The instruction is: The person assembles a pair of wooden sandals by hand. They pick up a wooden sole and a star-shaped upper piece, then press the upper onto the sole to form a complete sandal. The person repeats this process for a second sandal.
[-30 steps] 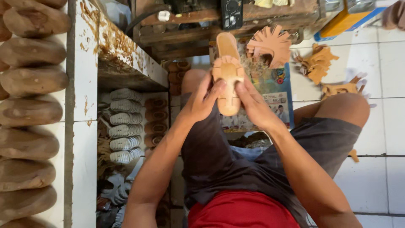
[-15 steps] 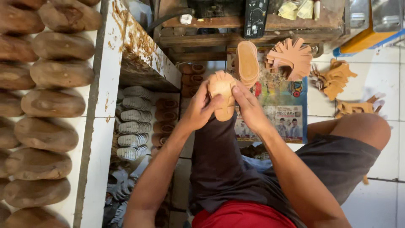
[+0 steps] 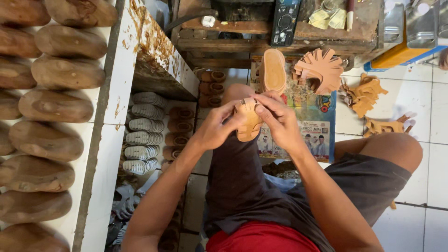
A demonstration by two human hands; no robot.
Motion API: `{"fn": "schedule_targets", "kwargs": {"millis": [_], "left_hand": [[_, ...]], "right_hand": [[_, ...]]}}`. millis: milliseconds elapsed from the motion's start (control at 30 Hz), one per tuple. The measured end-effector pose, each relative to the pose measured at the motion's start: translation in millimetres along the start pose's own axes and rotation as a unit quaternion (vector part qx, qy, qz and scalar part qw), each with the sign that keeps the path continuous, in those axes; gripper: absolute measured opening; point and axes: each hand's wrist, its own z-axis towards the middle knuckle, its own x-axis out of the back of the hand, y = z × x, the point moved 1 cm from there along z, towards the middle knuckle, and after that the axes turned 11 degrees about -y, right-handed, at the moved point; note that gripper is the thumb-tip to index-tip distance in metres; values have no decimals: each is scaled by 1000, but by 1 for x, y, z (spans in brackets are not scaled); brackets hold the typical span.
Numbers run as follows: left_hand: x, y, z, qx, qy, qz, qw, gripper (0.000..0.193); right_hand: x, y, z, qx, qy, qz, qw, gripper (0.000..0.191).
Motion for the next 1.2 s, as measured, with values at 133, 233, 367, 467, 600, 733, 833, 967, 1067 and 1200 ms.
{"fn": "schedule_targets", "kwargs": {"millis": [133,233,367,467,600,733,833,967,1067,1200], "left_hand": [[2,11,1,37,9,60,997,35],[-2,19,0,-10,7,145,989,30],[-15,27,2,-6,42,200,979,29],[-19,38,2,-35,58,260,963,31],[-26,49,-2,-100,62,121,986,34],[-55,35,-6,-21,68,-547,834,61],[-74,21,-4,-60,59,-593,801,68],[-81,6,-2,-51,75,-588,803,71],[-81,0,-3,-46,66,-586,807,71],[-84,-8,-3,-2,84,-586,806,64]], "right_hand": [[1,-8,-5,14,-14,-33,999,30],[8,-12,-8,13,-29,-52,998,30],[5,-17,-10,13,-30,-74,997,25],[-4,-27,-15,36,14,-139,990,25],[0,-50,-37,147,62,-237,958,35],[7,-63,-59,277,25,-330,902,40],[6,-59,-71,297,7,-317,901,49],[6,-38,-97,177,72,-294,936,50],[3,-15,-122,76,104,-255,958,45],[-1,12,-138,9,124,-200,972,42]]}}
